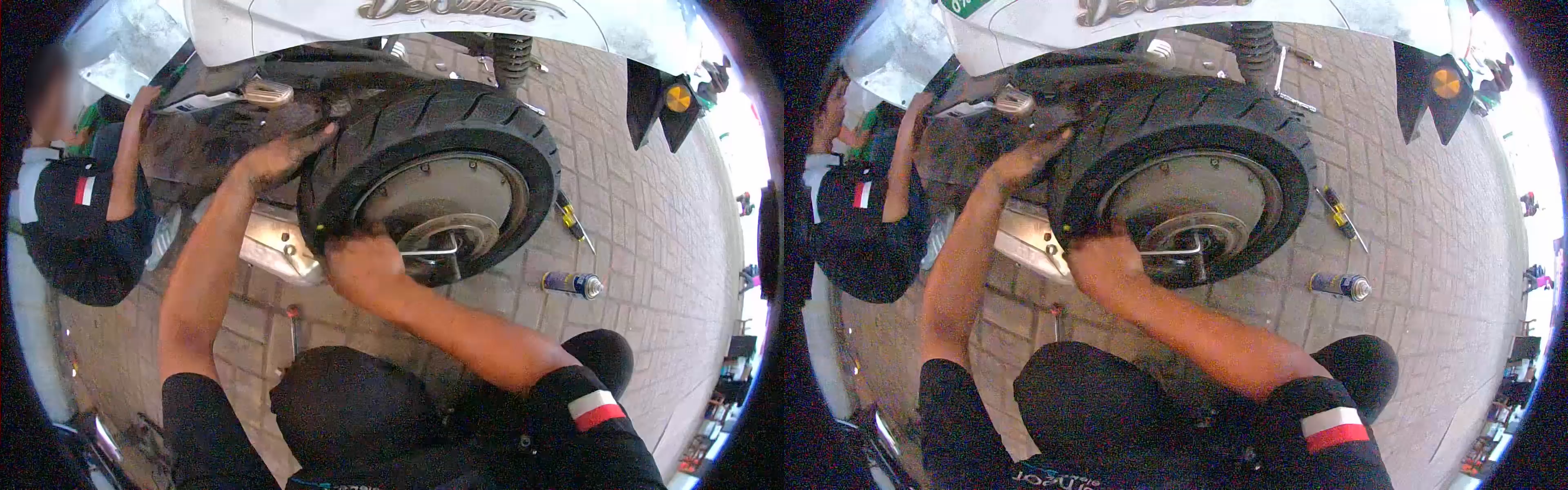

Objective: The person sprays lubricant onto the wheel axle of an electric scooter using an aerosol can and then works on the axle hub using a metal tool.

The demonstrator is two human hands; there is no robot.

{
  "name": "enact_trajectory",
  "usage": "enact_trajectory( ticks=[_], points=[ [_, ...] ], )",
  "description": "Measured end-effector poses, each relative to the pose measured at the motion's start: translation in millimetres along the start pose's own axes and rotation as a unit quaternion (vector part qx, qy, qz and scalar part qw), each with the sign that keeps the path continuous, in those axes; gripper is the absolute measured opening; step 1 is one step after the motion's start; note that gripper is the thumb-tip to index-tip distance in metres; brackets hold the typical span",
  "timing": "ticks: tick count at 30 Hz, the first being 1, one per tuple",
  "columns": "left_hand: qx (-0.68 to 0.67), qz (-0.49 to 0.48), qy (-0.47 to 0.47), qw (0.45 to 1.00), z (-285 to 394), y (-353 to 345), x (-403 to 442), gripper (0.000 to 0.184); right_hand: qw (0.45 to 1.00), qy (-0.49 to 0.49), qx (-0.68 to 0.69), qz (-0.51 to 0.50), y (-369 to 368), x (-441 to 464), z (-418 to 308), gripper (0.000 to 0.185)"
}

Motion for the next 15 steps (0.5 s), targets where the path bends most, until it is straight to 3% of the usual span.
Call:
enact_trajectory(
  ticks=[4, 6, 9, 10, 12, 15],
  points=[
    [0.004, -0.037, 0.024, 0.999, -25.3, -7.0, 7.0, 0.076, 0.998, 0.039, -0.037, 0.035, -52.9, -17.0, 9.4, 0.038],
    [0.028, -0.013, 0.012, 0.999, -26.1, -5.2, 7.2, 0.064, 0.966, 0.104, -0.209, -0.113, -86.1, -37.6, 7.1, 0.039],
    [-0.003, 0.011, 0.004, 1.000, -11.6, -7.0, -1.7, 0.063, 0.941, 0.142, -0.299, -0.071, -118.5, -54.7, 21.1, 0.040],
    [-0.003, 0.011, 0.002, 1.000, -7.3, -7.2, -4.3, 0.063, 0.941, 0.141, -0.301, -0.070, -127.1, -59.7, 32.5, 0.040],
    [0.046, 0.025, -0.001, 0.999, -0.5, -2.6, -11.6, 0.082, 0.925, 0.167, -0.330, -0.088, -137.0, -67.9, 38.5, 0.041],
    [0.015, 0.071, -0.058, 0.996, -0.6, -3.2, -11.8, 0.080, 0.940, 0.110, -0.272, -0.176, -130.7, -66.4, 38.3, 0.040]
  ],
)
Point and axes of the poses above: each hand's wrist, its own x-axis towards the middle knuckle, its own y-axis out of the back of the hand, z = x × y, the point moved 9 cm from there along x, towards the middle knuckle, and after that the axes turned 8 degrees about x, right-handed, at the moved point
